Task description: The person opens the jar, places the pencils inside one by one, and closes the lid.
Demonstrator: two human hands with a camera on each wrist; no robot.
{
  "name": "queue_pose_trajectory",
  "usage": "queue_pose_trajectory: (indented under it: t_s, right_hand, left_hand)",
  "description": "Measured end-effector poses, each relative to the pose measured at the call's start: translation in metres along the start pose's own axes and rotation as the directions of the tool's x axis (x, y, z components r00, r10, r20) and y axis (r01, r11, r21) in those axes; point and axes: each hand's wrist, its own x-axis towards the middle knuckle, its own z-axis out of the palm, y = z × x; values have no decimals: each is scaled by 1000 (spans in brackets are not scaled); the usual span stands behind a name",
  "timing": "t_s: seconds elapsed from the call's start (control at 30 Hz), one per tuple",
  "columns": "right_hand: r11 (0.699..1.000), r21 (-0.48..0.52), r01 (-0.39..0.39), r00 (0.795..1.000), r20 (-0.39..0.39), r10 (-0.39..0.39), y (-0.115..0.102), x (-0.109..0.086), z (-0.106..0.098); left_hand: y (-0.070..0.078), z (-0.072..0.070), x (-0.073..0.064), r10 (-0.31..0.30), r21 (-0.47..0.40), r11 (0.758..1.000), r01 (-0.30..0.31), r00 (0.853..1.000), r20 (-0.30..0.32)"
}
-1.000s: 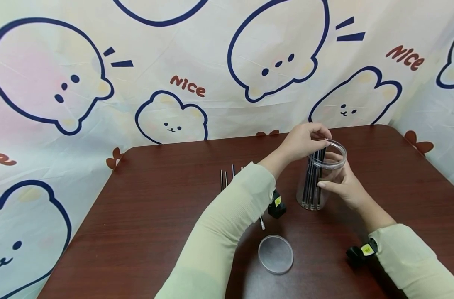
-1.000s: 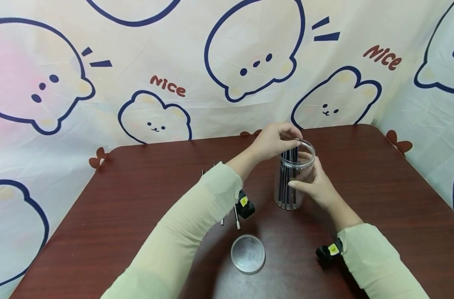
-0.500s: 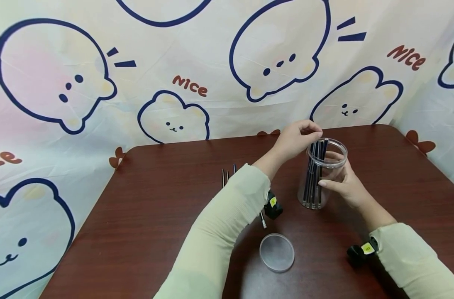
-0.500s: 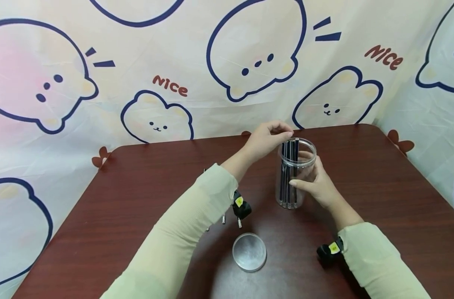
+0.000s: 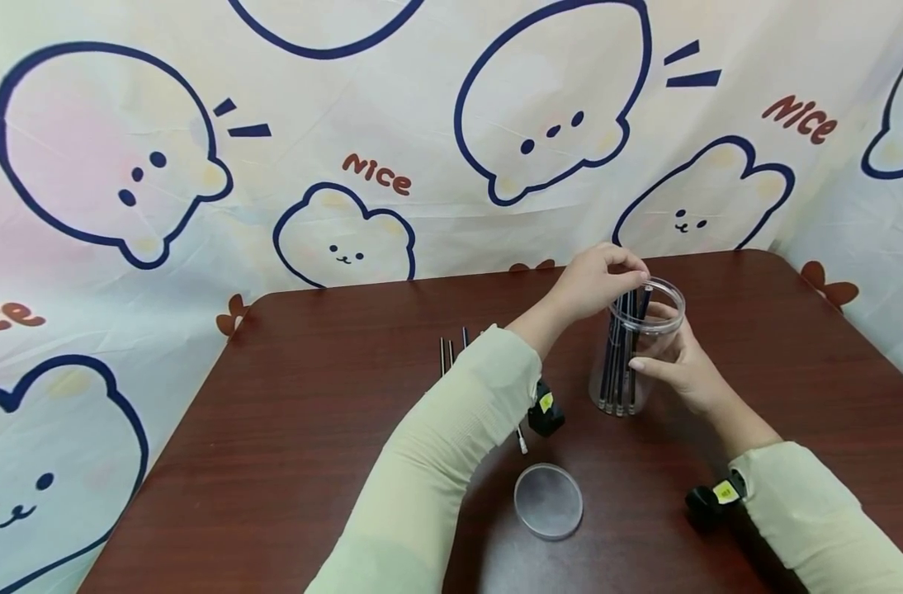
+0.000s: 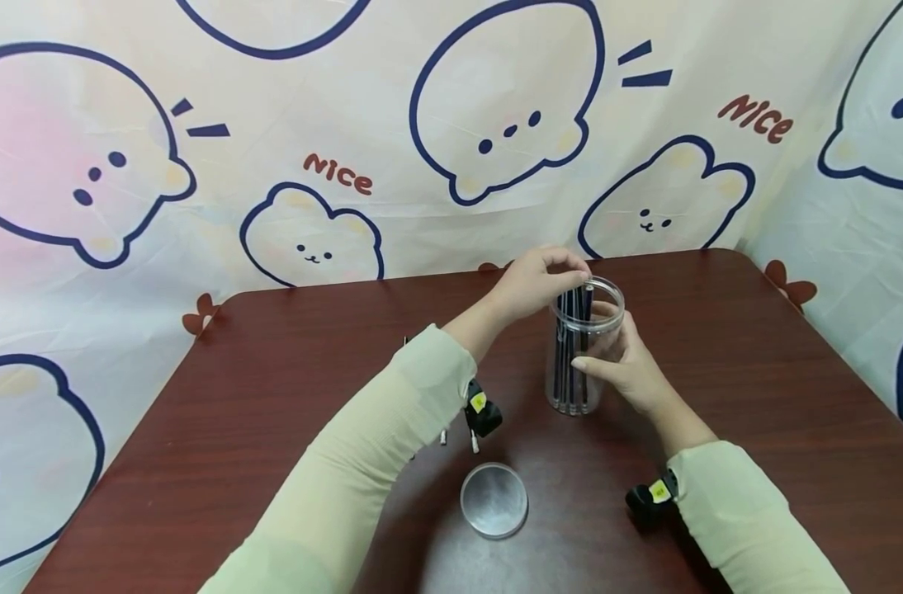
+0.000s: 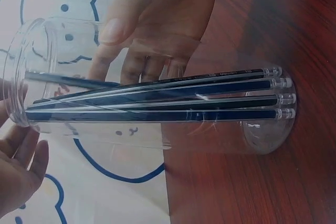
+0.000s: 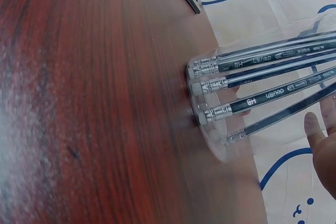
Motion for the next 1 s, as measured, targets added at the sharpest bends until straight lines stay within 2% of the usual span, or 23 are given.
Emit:
queue_pose_trajectory:
  t_s: [0.17,0.43,0.73,0.8,1.0]
  right_hand:
    - [1000,-8,6,1000,-6,-6,-2,1,-1]
    - [1000,-20,-3,1000,-16,3,-2,0,2]
    - [998,56,34,999,-12,-33,1,1,5]
    - [998,41,36,999,-15,-36,0,0,5]
    - [1000,-9,17,1000,-7,-17,-2,-1,7]
  left_hand:
    - [1,-5,-4,-21,-83,996,21,1000,-1]
    - [-9,-17,-18,-50,-75,996,49,999,-8]
    - [-32,-43,-46,-120,5,993,120,993,-4]
    - [-39,-48,-53,-144,12,990,144,990,-10]
    - [-65,-62,-76,-240,-43,970,239,971,-10]
